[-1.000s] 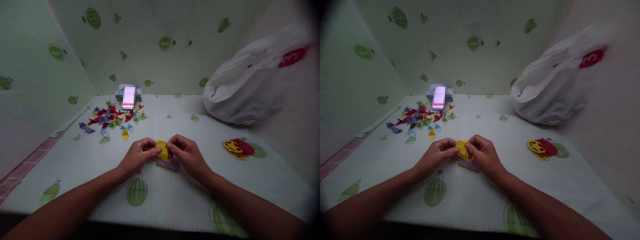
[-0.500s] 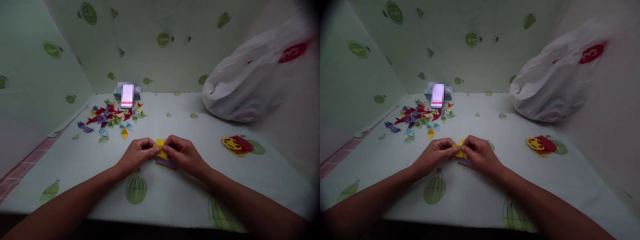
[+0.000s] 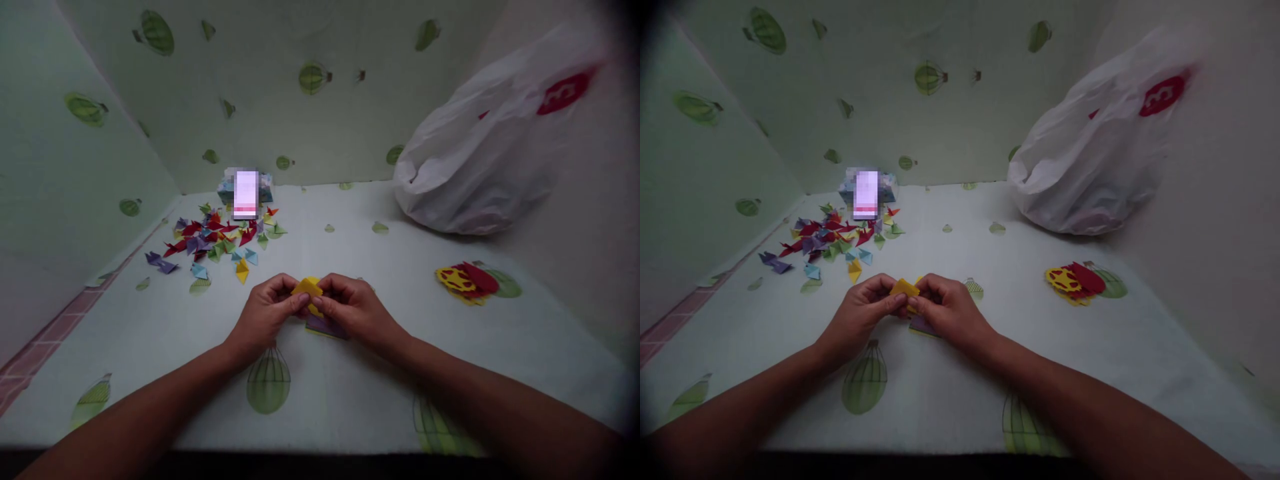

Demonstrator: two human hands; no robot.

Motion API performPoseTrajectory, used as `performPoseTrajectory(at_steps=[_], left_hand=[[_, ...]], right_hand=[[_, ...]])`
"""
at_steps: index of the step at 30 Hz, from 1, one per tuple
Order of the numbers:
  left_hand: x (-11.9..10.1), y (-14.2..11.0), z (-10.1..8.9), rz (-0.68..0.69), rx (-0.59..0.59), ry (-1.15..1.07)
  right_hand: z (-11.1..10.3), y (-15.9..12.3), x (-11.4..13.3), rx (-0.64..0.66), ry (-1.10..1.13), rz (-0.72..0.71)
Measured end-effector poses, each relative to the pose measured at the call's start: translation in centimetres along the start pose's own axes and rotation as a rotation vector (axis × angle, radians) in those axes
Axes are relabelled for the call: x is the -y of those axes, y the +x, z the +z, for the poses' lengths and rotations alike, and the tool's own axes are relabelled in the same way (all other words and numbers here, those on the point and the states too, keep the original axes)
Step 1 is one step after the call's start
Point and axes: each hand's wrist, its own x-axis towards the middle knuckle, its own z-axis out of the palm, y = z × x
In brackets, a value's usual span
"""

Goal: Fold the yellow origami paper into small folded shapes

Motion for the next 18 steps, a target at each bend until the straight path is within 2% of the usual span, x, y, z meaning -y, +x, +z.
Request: performPoseTrajectory(at_steps=[8, 18], left_hand=[[0.33, 0.1, -0.11, 0.059, 0.044, 0.043], [-0.05, -0.3, 0.25, 0.116, -0.015, 0.123]], right_hand=[[-0.16, -0.09, -0.56, -0.035, -0.121, -0.064], [0.13, -0.05, -0.57, -0.02, 0.077, 0.015]])
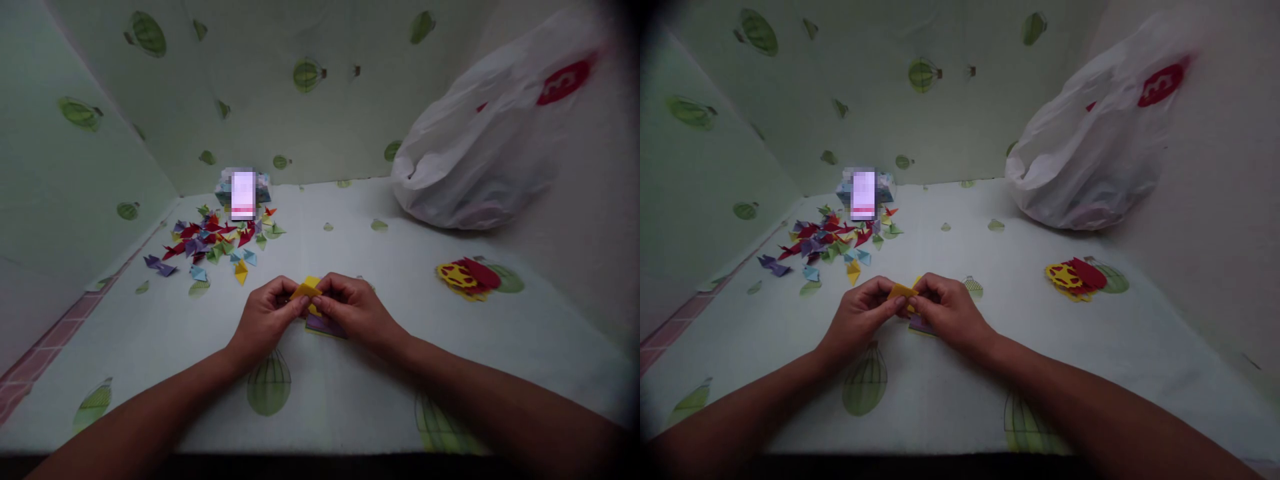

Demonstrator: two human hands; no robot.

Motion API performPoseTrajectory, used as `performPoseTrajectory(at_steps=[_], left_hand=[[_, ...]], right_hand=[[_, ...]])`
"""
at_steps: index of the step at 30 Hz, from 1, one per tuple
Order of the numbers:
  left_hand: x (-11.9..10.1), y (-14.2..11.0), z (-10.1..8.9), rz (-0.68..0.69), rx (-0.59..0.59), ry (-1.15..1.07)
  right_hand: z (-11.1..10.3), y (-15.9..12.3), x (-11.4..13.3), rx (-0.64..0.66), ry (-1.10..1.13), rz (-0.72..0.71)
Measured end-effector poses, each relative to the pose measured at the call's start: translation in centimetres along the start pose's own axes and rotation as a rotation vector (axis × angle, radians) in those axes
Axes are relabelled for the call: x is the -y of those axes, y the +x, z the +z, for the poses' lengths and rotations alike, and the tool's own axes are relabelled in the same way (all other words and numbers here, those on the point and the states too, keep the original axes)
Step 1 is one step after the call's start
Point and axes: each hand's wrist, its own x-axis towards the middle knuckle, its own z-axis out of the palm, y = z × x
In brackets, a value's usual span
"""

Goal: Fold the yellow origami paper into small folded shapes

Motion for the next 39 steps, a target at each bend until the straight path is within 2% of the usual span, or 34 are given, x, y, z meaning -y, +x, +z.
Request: performPoseTrajectory(at_steps=[7, 14, 19, 24, 30, 34, 39], left_hand=[[-0.09, -0.03, 0.08, -0.014, -0.006, 0.008], [-0.14, -0.05, -0.18, -0.003, 0.072, 0.045], [-0.08, -0.17, -0.15, -0.019, 0.024, 0.041], [0.12, -0.1, 0.02, -0.049, 0.006, -0.022], [0.0, -0.04, -0.14, -0.058, 0.025, 0.015], [0.01, -0.1, -0.14, -0.043, 0.01, 0.015], [-0.24, -0.23, -0.07, -0.039, 0.013, 0.028]], right_hand=[[0.08, -0.12, 0.21, 0.04, 0.099, 0.041], [-0.2, -0.14, 0.19, 0.034, -0.048, -0.035], [-0.07, -0.21, 0.13, 0.102, -0.013, -0.005], [0.19, -0.17, 0.15, 0.078, 0.054, 0.071], [0.17, -0.17, 0.46, 0.02, 0.033, 0.083], [0.2, -0.19, 0.16, 0.089, 0.105, 0.13], [0.12, -0.19, 0.05, 0.097, 0.015, 0.08]])
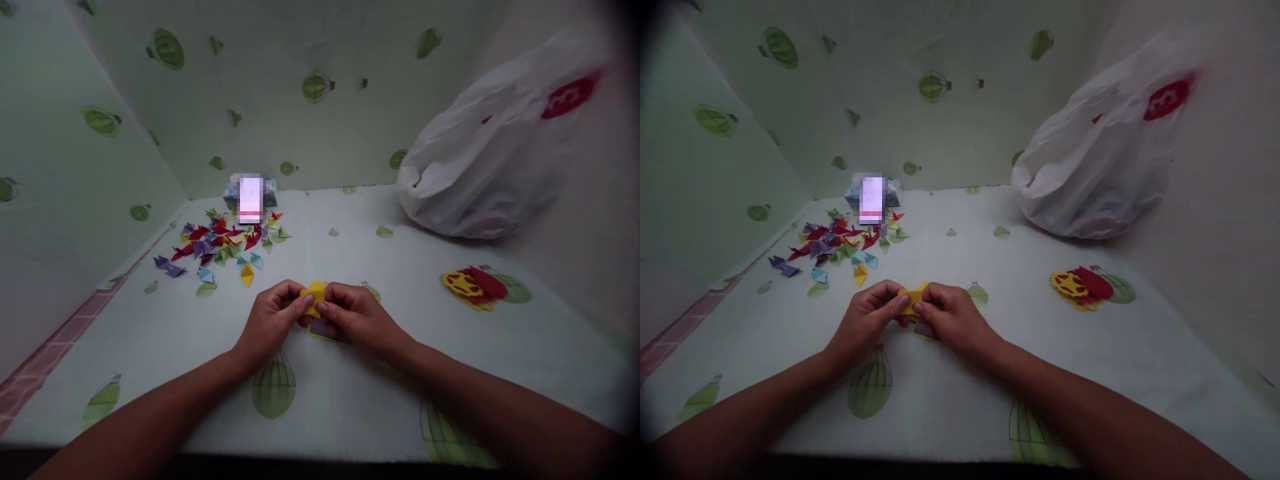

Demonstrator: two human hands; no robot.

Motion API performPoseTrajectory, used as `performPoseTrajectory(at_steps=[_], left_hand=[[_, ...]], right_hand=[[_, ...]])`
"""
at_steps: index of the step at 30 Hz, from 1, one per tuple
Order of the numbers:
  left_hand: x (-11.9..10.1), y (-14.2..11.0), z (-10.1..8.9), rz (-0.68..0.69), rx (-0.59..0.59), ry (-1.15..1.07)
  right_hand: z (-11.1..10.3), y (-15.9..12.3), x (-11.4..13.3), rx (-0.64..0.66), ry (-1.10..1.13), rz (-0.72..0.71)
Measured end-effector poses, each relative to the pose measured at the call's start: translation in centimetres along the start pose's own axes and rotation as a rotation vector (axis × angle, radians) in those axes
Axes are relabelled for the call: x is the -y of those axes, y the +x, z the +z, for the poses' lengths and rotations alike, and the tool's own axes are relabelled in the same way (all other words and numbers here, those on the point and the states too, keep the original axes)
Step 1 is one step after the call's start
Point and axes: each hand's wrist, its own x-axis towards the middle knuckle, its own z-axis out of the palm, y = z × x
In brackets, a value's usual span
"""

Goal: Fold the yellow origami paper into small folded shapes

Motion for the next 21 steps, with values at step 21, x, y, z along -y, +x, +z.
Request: performPoseTrajectory(at_steps=[21], left_hand=[[-0.1, 0.23, -0.48, 0.069, -0.067, 0.161]], right_hand=[[-0.42, 0.02, 0.26, -0.045, -0.222, -0.083]])
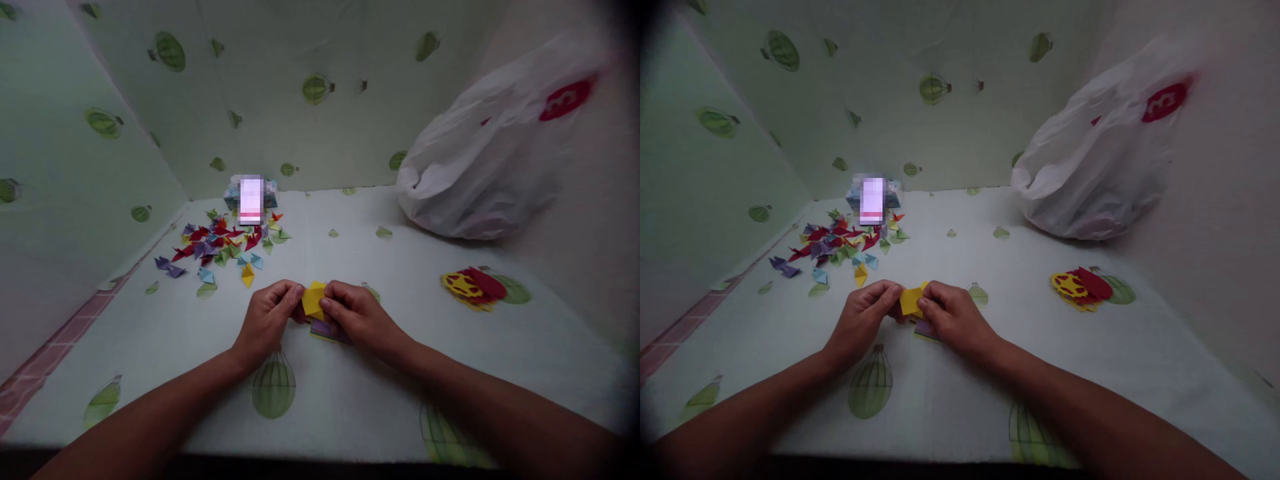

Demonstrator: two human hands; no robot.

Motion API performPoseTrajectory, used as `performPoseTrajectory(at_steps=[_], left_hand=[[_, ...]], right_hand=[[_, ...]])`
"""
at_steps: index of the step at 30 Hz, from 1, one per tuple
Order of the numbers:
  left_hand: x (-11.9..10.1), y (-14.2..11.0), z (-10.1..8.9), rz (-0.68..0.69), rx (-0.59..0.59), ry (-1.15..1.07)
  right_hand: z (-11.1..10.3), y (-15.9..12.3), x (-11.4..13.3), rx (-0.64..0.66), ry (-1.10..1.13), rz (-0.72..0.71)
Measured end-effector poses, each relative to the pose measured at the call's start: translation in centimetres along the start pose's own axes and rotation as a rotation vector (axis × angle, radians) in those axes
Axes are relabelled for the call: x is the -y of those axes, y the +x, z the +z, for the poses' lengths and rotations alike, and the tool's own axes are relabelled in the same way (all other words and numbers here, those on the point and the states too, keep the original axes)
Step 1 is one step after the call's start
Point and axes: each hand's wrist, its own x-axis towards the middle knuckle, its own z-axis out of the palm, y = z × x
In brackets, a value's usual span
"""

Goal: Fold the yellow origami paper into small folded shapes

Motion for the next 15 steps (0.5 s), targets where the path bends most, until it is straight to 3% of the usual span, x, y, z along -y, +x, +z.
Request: performPoseTrajectory(at_steps=[5, 11, 15], left_hand=[[0.02, 0.05, 0.05, -0.006, -0.012, -0.072], [-0.4, -0.09, 0.0, 0.008, -0.048, -0.026], [-0.26, -0.06, 0.11, 0.009, -0.031, -0.035]], right_hand=[[-0.13, 0.03, 0.07, -0.023, 0.007, 0.026], [0.38, 0.19, -0.41, -0.037, 0.358, 0.067], [0.41, 0.3, -0.55, -0.045, 0.394, 0.073]])
